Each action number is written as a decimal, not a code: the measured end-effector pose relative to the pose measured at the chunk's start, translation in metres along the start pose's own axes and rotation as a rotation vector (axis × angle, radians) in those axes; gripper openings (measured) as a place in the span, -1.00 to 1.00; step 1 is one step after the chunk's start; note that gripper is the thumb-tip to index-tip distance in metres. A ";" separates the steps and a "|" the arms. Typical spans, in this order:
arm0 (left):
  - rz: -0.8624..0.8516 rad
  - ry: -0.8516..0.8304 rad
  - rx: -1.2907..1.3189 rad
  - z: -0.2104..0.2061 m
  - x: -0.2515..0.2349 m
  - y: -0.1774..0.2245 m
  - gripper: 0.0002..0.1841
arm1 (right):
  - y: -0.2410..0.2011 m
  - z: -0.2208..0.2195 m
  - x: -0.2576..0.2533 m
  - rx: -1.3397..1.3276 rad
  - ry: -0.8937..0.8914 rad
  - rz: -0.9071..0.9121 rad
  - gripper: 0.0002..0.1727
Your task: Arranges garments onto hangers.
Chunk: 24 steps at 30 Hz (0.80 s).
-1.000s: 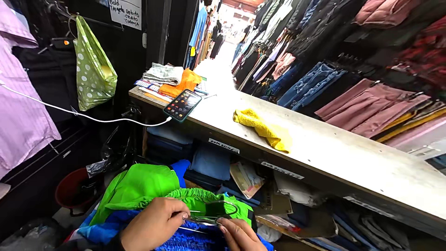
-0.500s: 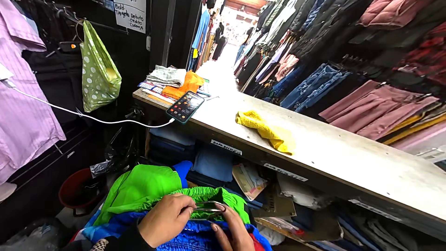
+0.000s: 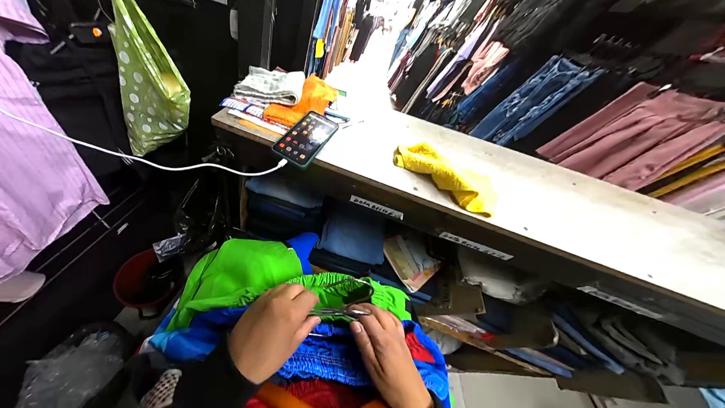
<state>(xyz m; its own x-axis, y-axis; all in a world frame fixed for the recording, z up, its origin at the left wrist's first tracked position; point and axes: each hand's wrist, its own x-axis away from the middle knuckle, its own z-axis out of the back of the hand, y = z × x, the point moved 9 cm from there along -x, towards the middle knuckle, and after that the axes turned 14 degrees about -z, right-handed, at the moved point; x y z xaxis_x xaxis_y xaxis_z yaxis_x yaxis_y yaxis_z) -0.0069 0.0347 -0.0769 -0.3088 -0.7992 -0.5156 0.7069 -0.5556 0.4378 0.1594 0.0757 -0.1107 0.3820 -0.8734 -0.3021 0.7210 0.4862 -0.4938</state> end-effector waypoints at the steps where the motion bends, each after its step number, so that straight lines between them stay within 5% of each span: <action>1: -0.049 0.034 -0.056 0.009 0.004 0.011 -0.77 | 0.001 -0.001 0.001 -0.007 -0.008 -0.005 -0.47; 4: -0.140 0.091 0.101 0.035 0.014 0.041 -0.78 | 0.001 0.001 -0.001 -0.022 0.002 -0.005 -0.47; 9: 0.065 0.177 -0.003 0.027 0.021 0.017 -0.70 | -0.001 0.005 -0.001 -0.070 0.018 0.016 -0.57; 14: 0.062 0.072 -0.040 0.000 0.005 -0.006 -0.78 | -0.005 0.026 -0.001 -0.183 0.084 -0.004 -0.69; 21: 0.328 -0.157 0.352 -0.005 0.004 -0.039 -0.74 | -0.005 0.032 -0.003 -0.232 0.095 -0.046 -0.76; 24: 0.380 -0.130 0.335 -0.002 0.005 -0.058 -0.72 | -0.004 0.034 0.000 -0.252 0.132 -0.059 -0.78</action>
<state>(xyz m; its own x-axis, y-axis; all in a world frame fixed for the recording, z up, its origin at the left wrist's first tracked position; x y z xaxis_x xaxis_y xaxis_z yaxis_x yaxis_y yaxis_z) -0.0476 0.0635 -0.1061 -0.1614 -0.9687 -0.1884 0.5485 -0.2467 0.7989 0.1764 0.0726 -0.0812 0.2530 -0.8970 -0.3625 0.5670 0.4410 -0.6957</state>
